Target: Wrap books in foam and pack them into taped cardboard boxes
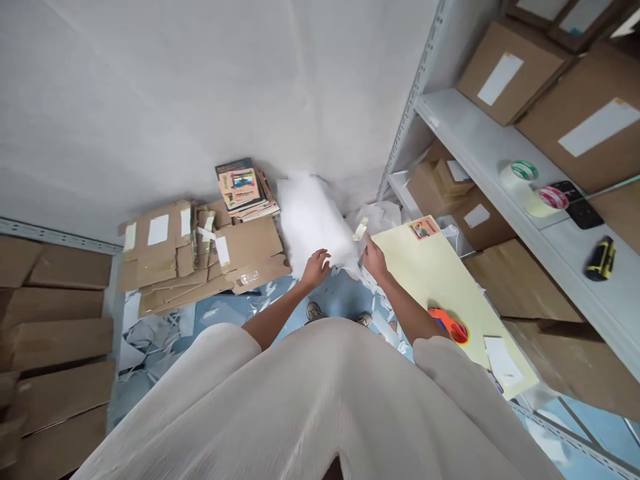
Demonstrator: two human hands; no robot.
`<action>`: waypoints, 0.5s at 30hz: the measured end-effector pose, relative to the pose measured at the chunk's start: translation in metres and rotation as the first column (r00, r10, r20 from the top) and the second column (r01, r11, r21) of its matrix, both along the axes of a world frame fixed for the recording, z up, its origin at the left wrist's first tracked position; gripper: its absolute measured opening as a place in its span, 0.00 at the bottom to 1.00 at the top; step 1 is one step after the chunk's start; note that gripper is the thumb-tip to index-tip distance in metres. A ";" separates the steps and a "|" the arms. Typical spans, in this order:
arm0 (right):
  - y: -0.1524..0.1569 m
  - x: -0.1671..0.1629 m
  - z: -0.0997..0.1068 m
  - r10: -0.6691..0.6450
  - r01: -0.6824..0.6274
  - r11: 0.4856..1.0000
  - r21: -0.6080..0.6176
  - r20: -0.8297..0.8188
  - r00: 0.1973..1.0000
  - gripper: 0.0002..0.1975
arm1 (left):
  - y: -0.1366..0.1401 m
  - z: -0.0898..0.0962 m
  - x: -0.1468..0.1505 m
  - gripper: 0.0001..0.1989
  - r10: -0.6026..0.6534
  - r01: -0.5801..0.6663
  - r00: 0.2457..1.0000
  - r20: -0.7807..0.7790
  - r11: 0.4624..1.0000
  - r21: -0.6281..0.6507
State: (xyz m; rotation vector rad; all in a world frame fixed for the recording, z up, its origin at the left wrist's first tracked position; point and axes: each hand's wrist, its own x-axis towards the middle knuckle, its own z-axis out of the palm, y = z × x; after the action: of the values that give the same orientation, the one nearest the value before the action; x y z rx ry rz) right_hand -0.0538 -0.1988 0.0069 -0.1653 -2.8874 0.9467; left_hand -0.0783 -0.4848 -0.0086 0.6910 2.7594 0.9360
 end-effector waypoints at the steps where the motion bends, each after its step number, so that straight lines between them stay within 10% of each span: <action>1: -0.007 -0.009 0.000 -0.016 0.016 1.000 -0.009 0.006 1.000 0.32 | -0.010 0.001 -0.005 0.17 0.008 -0.008 1.000 -0.001 1.000 0.012; 15: -0.165 -0.089 -0.024 0.325 -0.335 0.942 0.028 0.180 0.928 0.30 | -0.167 -0.024 -0.045 0.18 0.183 -0.184 0.983 0.025 0.982 0.050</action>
State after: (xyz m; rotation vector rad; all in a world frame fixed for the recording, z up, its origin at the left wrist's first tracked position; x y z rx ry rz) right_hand -0.1429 -0.3641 -0.0176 0.2680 -3.1654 0.9334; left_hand -0.1237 -0.6515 -0.0328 0.4366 2.8270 1.0474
